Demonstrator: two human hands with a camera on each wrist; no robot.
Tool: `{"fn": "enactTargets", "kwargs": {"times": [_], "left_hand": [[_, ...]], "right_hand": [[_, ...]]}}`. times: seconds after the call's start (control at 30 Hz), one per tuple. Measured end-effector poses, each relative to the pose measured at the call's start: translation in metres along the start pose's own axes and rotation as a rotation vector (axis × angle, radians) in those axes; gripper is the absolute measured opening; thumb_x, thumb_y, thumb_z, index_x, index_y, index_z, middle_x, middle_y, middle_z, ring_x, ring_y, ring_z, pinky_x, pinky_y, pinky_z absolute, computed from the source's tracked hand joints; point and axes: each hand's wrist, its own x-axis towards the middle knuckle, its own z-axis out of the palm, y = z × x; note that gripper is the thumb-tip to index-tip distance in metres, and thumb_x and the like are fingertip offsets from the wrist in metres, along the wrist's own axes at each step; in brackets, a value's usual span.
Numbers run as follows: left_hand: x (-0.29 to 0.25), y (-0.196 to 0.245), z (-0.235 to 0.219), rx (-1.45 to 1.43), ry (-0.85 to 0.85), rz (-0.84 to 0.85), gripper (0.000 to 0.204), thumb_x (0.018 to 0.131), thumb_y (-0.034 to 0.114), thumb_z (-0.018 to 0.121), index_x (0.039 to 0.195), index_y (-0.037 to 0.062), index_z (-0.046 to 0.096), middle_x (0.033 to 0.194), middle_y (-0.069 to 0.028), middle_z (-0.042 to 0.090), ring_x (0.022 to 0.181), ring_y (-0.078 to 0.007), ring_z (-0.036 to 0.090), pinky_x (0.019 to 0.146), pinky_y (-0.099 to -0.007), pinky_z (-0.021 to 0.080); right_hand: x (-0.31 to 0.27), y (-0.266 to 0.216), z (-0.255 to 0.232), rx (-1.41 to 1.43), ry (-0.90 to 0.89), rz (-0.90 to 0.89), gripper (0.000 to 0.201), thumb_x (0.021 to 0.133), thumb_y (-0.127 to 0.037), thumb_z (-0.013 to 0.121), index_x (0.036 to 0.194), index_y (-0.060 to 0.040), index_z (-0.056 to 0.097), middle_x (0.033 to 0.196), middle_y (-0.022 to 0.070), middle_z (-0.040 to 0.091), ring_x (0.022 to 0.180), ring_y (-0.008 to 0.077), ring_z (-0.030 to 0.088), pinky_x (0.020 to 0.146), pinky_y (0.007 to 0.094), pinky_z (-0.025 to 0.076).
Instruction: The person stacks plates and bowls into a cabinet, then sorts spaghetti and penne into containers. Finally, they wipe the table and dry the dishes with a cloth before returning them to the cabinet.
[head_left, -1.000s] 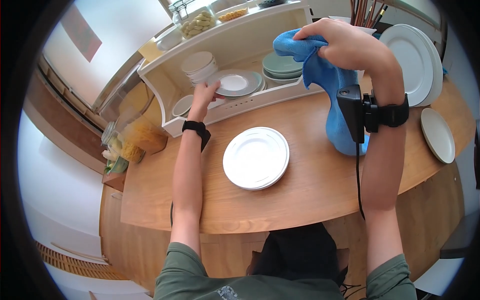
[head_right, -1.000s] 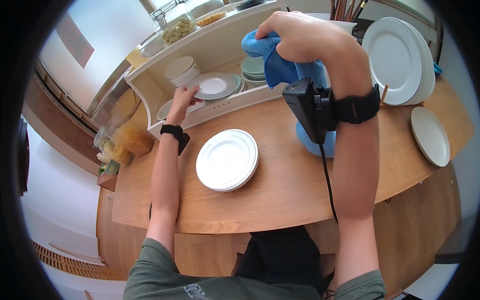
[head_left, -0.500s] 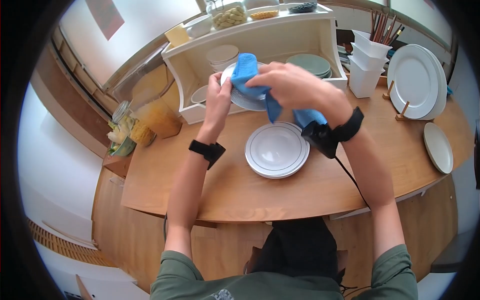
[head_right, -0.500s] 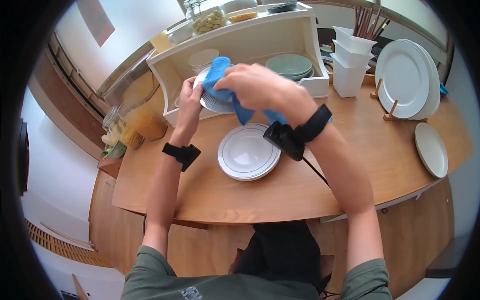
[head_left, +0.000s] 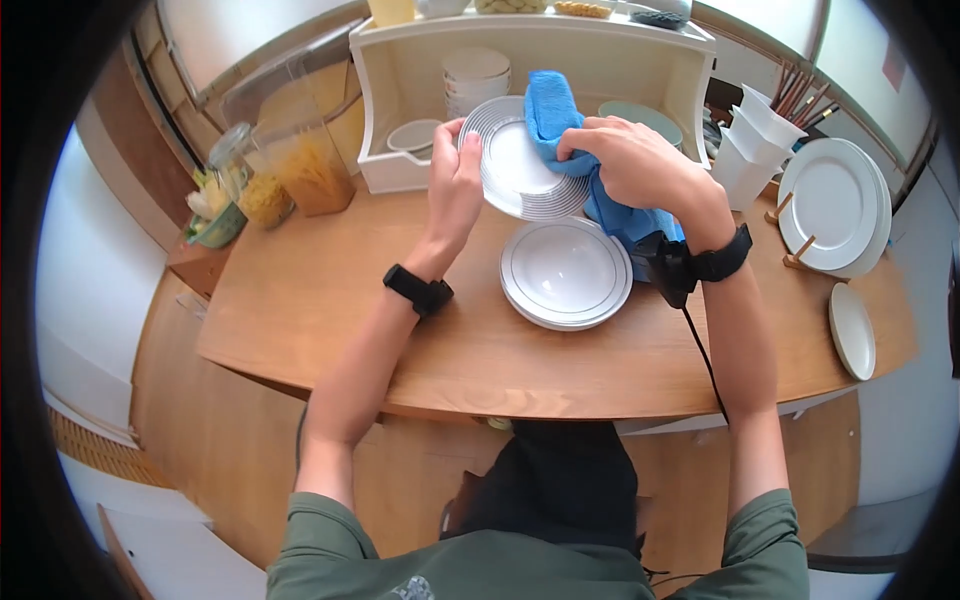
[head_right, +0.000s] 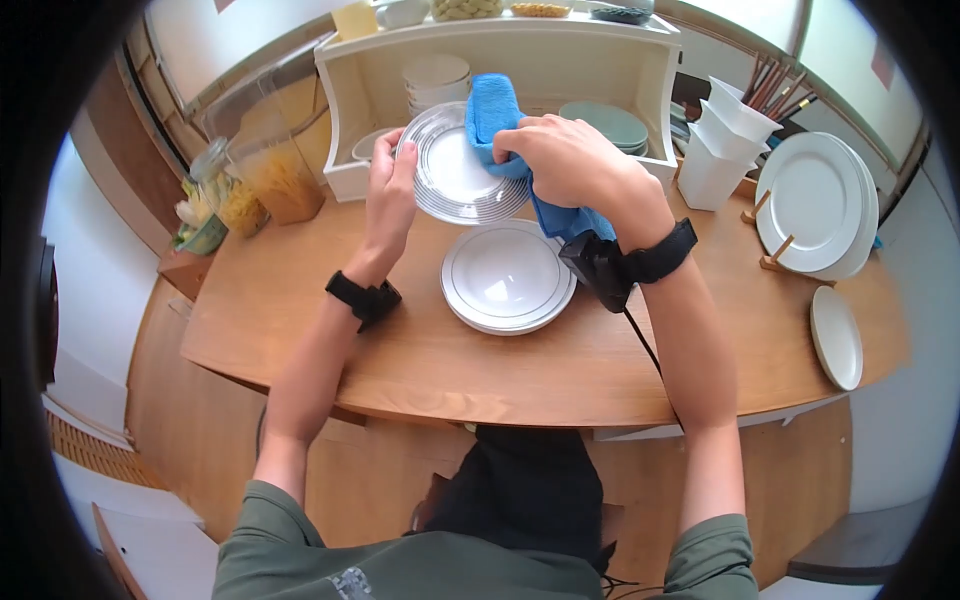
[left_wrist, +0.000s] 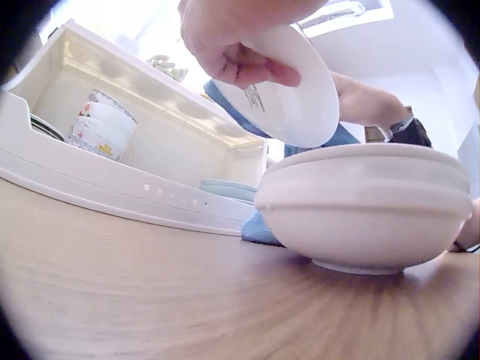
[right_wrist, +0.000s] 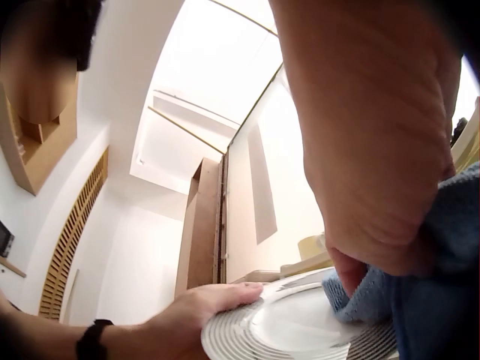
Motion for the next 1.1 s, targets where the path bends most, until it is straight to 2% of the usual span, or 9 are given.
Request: {"fn": "enactTargets", "kwargs": {"times": [0.1, 0.2, 0.37, 0.43, 0.5, 0.6, 0.77, 0.87, 1.1], "left_hand": [[-0.001, -0.001, 0.004, 0.045, 0.028, 0.097, 0.033, 0.103, 0.025, 0.042, 0.119, -0.0039, 0.045, 0.094, -0.0078, 0.057, 0.086, -0.0112, 0.052, 0.077, -0.0269, 0.044], [-0.003, 0.0, 0.002, 0.031, -0.073, 0.032, 0.034, 0.104, 0.028, 0.042, 0.122, -0.0001, 0.047, 0.106, -0.0048, 0.056, 0.097, -0.0089, 0.051, 0.087, -0.024, 0.041], [-0.007, 0.005, 0.005, 0.075, -0.214, 0.031, 0.034, 0.104, 0.029, 0.042, 0.123, 0.0004, 0.046, 0.105, -0.0044, 0.057, 0.097, -0.0079, 0.05, 0.087, -0.0235, 0.041], [-0.01, 0.007, 0.008, 0.036, -0.264, -0.006, 0.034, 0.103, 0.028, 0.042, 0.117, -0.0022, 0.047, 0.094, -0.0057, 0.056, 0.087, -0.0118, 0.051, 0.079, -0.0268, 0.043], [-0.008, 0.005, 0.005, 0.039, -0.292, -0.063, 0.033, 0.103, 0.028, 0.043, 0.119, -0.0009, 0.048, 0.098, -0.0043, 0.057, 0.092, -0.0096, 0.051, 0.082, -0.0249, 0.042], [-0.005, 0.009, 0.0, 0.043, -0.392, -0.199, 0.031, 0.102, 0.027, 0.044, 0.119, 0.0006, 0.051, 0.101, -0.0023, 0.057, 0.096, -0.0074, 0.051, 0.085, -0.0229, 0.042], [-0.01, 0.013, -0.002, 0.058, -0.59, -0.382, 0.028, 0.101, 0.025, 0.044, 0.112, 0.002, 0.055, 0.099, -0.0002, 0.057, 0.091, -0.0077, 0.05, 0.083, -0.0241, 0.042], [-0.01, 0.008, -0.002, 0.128, -0.628, -0.401, 0.028, 0.101, 0.026, 0.044, 0.112, 0.0024, 0.055, 0.098, -0.0004, 0.057, 0.091, -0.0079, 0.05, 0.083, -0.0246, 0.041], [-0.008, 0.006, -0.004, 0.28, -0.652, -0.329, 0.028, 0.1, 0.026, 0.047, 0.11, 0.0013, 0.056, 0.088, -0.0015, 0.057, 0.082, -0.0098, 0.053, 0.075, -0.027, 0.045]], "right_hand": [[0.0, -0.012, 0.004, 0.093, -0.105, -0.127, 0.042, 0.07, 0.011, 0.053, 0.104, -0.0095, 0.066, 0.101, 0.012, 0.064, 0.101, 0.0322, 0.061, 0.079, 0.0409, 0.05], [0.002, -0.022, 0.012, 0.125, -0.017, -0.258, 0.04, 0.07, 0.011, 0.052, 0.103, -0.0094, 0.066, 0.102, 0.012, 0.065, 0.1, 0.0327, 0.061, 0.079, 0.041, 0.05], [0.006, -0.008, 0.012, 0.102, 0.199, -0.121, 0.036, 0.07, 0.01, 0.053, 0.099, -0.0082, 0.066, 0.101, 0.0128, 0.065, 0.1, 0.0325, 0.061, 0.083, 0.0409, 0.049], [0.003, 0.005, 0.006, 0.032, 0.154, -0.069, 0.036, 0.07, 0.009, 0.054, 0.099, -0.0083, 0.066, 0.1, 0.0131, 0.066, 0.101, 0.0321, 0.061, 0.084, 0.0408, 0.049], [-0.002, 0.016, -0.004, -0.045, 0.031, 0.04, 0.042, 0.068, 0.012, 0.045, 0.101, -0.0066, 0.064, 0.102, 0.0166, 0.064, 0.104, 0.0342, 0.059, 0.088, 0.0393, 0.047], [-0.01, 0.03, -0.019, -0.026, -0.014, 0.135, 0.043, 0.067, 0.011, 0.045, 0.101, -0.0048, 0.064, 0.102, 0.018, 0.065, 0.101, 0.0353, 0.06, 0.086, 0.0388, 0.047], [-0.018, 0.042, -0.042, 0.061, -0.082, 0.275, 0.042, 0.069, 0.011, 0.045, 0.103, -0.0047, 0.064, 0.094, 0.0168, 0.065, 0.087, 0.0272, 0.061, 0.076, 0.0348, 0.048], [-0.023, 0.049, -0.045, 0.061, -0.039, 0.253, 0.047, 0.066, 0.01, 0.043, 0.104, -0.0079, 0.066, 0.093, 0.0186, 0.066, 0.088, 0.0339, 0.062, 0.078, 0.0386, 0.049], [-0.023, 0.05, -0.049, 0.074, -0.111, 0.295, 0.045, 0.068, 0.008, 0.047, 0.106, -0.0078, 0.065, 0.096, 0.0169, 0.066, 0.088, 0.0308, 0.062, 0.078, 0.0377, 0.048]]}}
